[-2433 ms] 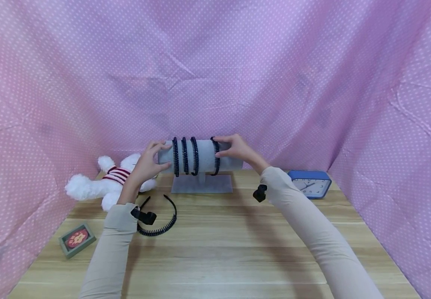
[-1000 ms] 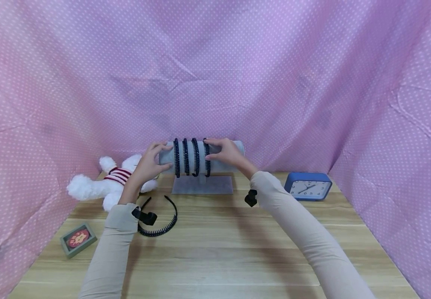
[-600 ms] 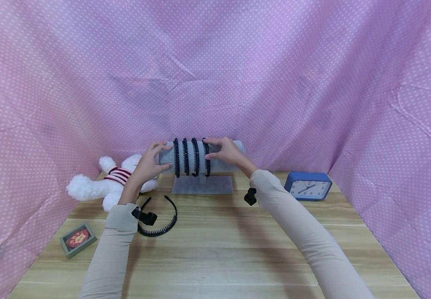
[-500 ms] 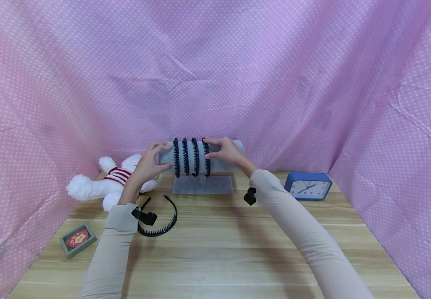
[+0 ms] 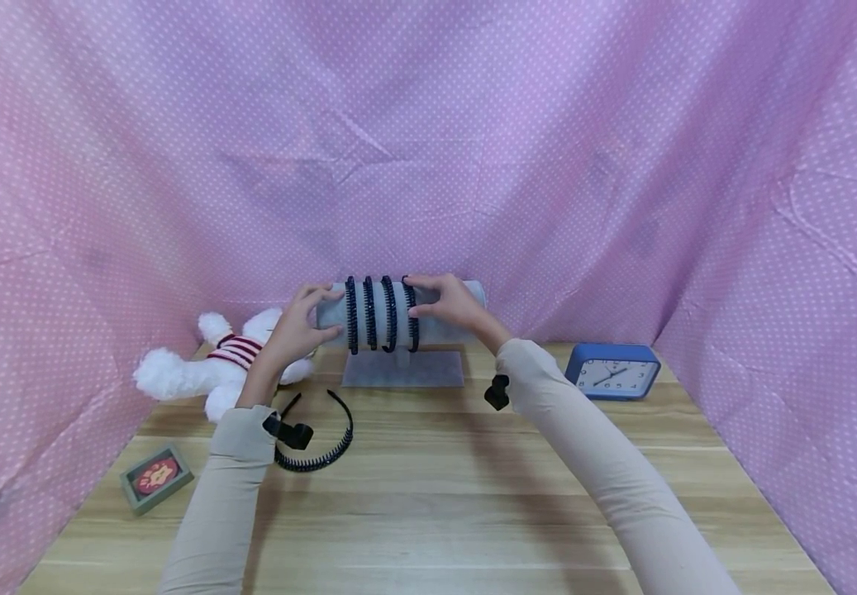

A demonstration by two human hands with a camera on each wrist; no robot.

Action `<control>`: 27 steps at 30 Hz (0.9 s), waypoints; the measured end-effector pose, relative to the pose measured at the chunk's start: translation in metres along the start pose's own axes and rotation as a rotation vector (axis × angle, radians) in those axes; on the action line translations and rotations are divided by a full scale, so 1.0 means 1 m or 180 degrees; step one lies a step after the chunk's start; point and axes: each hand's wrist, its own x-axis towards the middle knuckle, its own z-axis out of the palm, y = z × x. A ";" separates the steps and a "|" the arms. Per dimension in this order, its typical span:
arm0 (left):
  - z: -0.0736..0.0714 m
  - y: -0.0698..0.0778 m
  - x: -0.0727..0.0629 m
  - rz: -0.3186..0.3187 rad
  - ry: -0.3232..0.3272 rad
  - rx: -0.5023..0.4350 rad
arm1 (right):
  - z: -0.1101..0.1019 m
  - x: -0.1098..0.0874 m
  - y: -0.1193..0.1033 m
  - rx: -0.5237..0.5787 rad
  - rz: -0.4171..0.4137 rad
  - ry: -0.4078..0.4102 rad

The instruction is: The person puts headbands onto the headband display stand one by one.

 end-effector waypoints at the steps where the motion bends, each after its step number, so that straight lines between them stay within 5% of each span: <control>1: 0.000 0.000 0.000 -0.0001 -0.0003 -0.0009 | 0.000 0.000 0.000 0.0014 -0.0016 -0.0001; 18: 0.002 0.000 -0.001 0.0013 -0.0019 0.0009 | -0.006 -0.015 0.007 -0.0244 -0.0286 0.0009; 27: -0.001 0.001 0.001 0.0049 -0.0038 0.0094 | -0.021 -0.032 0.031 -0.0511 -0.0374 0.0363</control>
